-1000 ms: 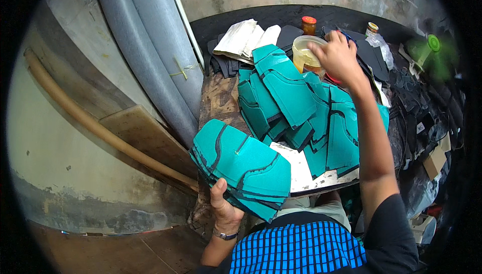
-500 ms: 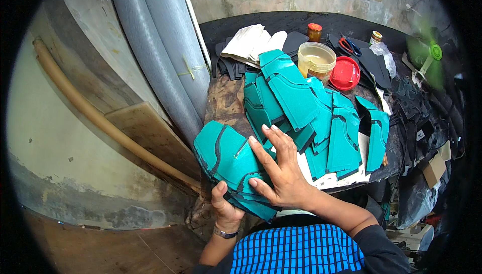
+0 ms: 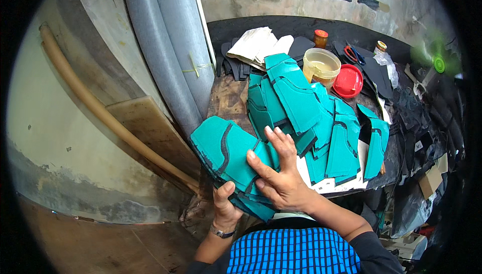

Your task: The person repeatedly picks up teal fabric pieces, aligns them, and trims edges with scissors. They then unfold a white fabric, cut a strip, and continue trimming the white fabric while stacking the cut pieces on the table.

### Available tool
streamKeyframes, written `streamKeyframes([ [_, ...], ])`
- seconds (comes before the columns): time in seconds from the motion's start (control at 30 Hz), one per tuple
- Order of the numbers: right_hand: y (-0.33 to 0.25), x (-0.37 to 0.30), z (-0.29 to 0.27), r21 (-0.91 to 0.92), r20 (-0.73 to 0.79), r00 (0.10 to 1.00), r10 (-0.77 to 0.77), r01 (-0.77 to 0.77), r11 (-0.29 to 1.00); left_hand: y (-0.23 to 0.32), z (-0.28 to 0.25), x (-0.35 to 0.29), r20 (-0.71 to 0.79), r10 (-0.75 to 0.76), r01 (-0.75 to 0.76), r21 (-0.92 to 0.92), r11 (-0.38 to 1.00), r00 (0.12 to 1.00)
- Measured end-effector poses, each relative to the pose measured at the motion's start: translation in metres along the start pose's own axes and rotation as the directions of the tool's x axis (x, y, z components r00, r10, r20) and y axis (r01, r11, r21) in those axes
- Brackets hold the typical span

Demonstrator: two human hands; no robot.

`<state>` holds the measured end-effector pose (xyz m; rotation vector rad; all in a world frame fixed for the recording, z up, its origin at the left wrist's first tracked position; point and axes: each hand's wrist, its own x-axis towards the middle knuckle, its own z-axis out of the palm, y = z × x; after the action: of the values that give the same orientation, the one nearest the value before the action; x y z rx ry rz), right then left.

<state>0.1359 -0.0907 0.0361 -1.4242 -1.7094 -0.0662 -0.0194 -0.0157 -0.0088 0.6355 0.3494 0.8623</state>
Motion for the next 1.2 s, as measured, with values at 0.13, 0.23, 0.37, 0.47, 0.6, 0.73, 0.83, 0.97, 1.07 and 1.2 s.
streamKeyframes([
  [0.13,0.014,0.01,-0.027,0.372,-0.078,0.995,-0.061,0.086,0.924,0.0,0.002,-0.002,0.028,-0.005,0.004,0.013,1.0,1.0],
  [0.23,0.015,0.014,-0.039,0.205,0.072,0.993,0.096,-0.108,0.973,0.001,0.007,-0.005,0.068,0.008,-0.013,0.08,0.997,0.998],
  [0.37,0.01,0.015,-0.045,-0.038,0.131,0.99,0.055,-0.051,0.998,0.004,0.012,-0.007,0.111,0.013,-0.031,0.16,0.987,0.994],
  [0.47,0.007,0.014,-0.044,-0.017,0.12,0.993,0.011,-0.009,1.0,0.003,0.013,-0.008,0.106,0.036,-0.047,0.107,0.993,0.994],
  [0.6,0.007,0.008,-0.036,0.041,0.111,0.993,-0.051,0.047,0.998,0.001,0.011,-0.008,0.093,0.074,-0.079,0.057,0.995,0.993],
  [0.73,0.005,0.003,-0.029,0.054,0.016,0.994,-0.109,0.108,0.993,0.001,0.009,-0.008,0.088,0.047,-0.052,0.057,0.997,0.995],
  [0.83,0.003,0.001,-0.028,-0.094,-0.037,0.999,-0.008,0.004,0.996,0.001,0.008,-0.01,0.072,0.029,-0.034,0.057,0.998,0.997],
  [0.97,0.004,0.002,-0.026,-0.141,0.007,0.996,-0.087,0.087,0.986,-0.001,0.006,-0.01,0.066,0.026,-0.03,0.06,0.998,0.997],
  [1.07,0.004,0.002,-0.019,-0.192,-0.026,0.963,-0.267,0.257,0.947,-0.001,0.005,-0.009,0.048,0.011,-0.014,0.056,0.998,0.999],
  [1.2,0.001,-0.004,-0.011,-0.213,-0.11,0.994,-0.027,0.003,0.977,-0.003,0.007,-0.009,0.008,0.056,-0.056,0.034,0.998,0.998],
])
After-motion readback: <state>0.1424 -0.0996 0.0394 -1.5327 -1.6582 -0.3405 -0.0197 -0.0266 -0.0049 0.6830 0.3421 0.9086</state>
